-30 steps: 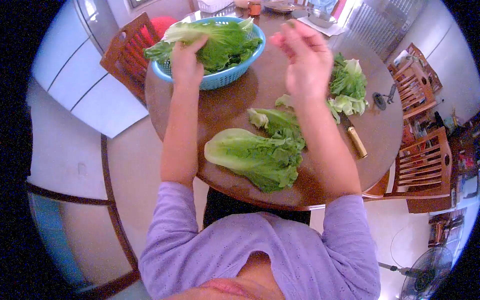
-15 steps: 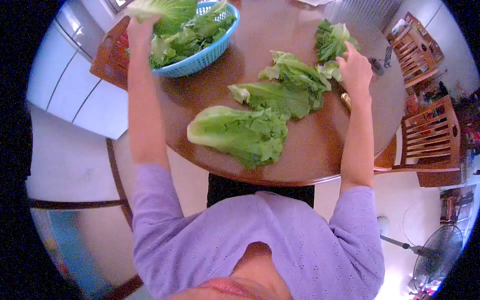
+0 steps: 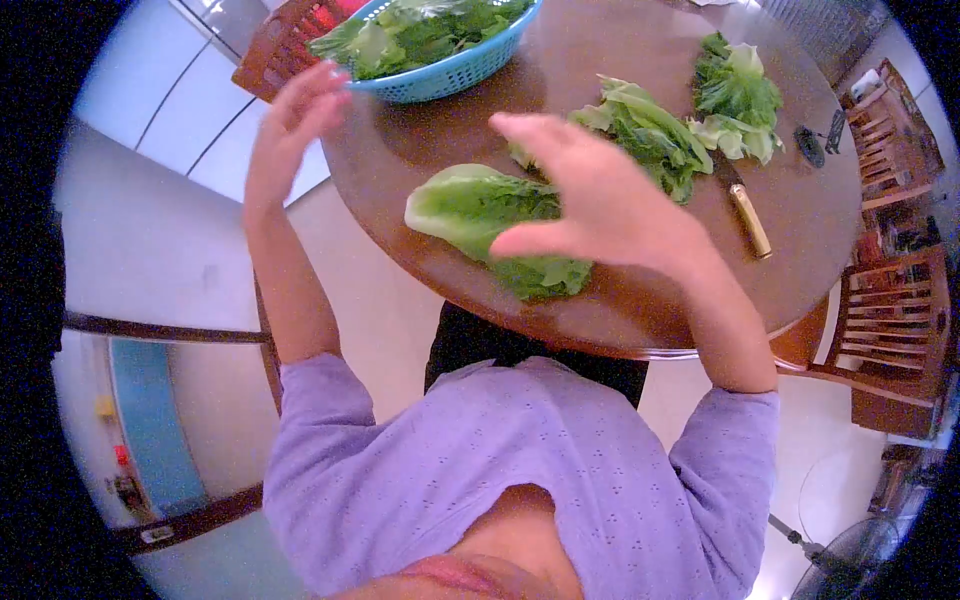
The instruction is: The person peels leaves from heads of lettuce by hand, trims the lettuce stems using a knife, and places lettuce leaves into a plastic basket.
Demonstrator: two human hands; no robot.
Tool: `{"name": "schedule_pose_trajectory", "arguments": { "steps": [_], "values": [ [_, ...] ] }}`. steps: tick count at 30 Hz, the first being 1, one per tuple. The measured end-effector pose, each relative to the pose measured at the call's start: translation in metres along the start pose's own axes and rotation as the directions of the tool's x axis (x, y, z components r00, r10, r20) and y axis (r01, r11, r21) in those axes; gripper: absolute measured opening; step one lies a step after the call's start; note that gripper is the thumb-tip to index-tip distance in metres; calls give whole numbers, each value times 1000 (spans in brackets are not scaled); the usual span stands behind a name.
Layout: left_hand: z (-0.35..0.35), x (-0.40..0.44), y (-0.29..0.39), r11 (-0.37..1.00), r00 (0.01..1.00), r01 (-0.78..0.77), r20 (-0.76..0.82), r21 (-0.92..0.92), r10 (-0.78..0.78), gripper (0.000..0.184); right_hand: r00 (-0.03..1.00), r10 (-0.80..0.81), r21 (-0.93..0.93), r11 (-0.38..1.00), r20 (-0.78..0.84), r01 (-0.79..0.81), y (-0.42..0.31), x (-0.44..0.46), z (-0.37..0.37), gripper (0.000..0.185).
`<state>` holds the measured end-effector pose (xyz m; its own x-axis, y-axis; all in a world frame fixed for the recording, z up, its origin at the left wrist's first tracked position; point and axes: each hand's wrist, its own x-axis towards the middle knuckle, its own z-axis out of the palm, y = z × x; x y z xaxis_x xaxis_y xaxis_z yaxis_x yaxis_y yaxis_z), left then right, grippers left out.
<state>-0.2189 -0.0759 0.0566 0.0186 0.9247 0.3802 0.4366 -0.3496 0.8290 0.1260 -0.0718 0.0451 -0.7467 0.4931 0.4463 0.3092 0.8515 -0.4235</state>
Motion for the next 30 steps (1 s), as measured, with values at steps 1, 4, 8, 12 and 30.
{"name": "schedule_pose_trajectory", "arguments": {
  "steps": [1,4,8,12,30],
  "values": [
    [3,-16,-7,999,999,28,29,-45,-27,46,999,-6,-25,1000,53,7,-8,4,10,93],
    [12,-55,-22,979,991,126,55,-161,-119,45,989,7,-86,996,146,6,-12,11,37,98],
    [18,-81,-28,952,983,181,61,-248,-171,47,959,170,-51,985,226,-162,-22,21,41,88],
    [25,-86,-31,929,974,199,167,-313,-152,52,981,159,54,985,108,-165,-4,20,43,73],
    [171,72,87,598,913,-116,152,-793,379,106,818,404,811,572,-410,124,19,26,-70,76]
  ]
}}
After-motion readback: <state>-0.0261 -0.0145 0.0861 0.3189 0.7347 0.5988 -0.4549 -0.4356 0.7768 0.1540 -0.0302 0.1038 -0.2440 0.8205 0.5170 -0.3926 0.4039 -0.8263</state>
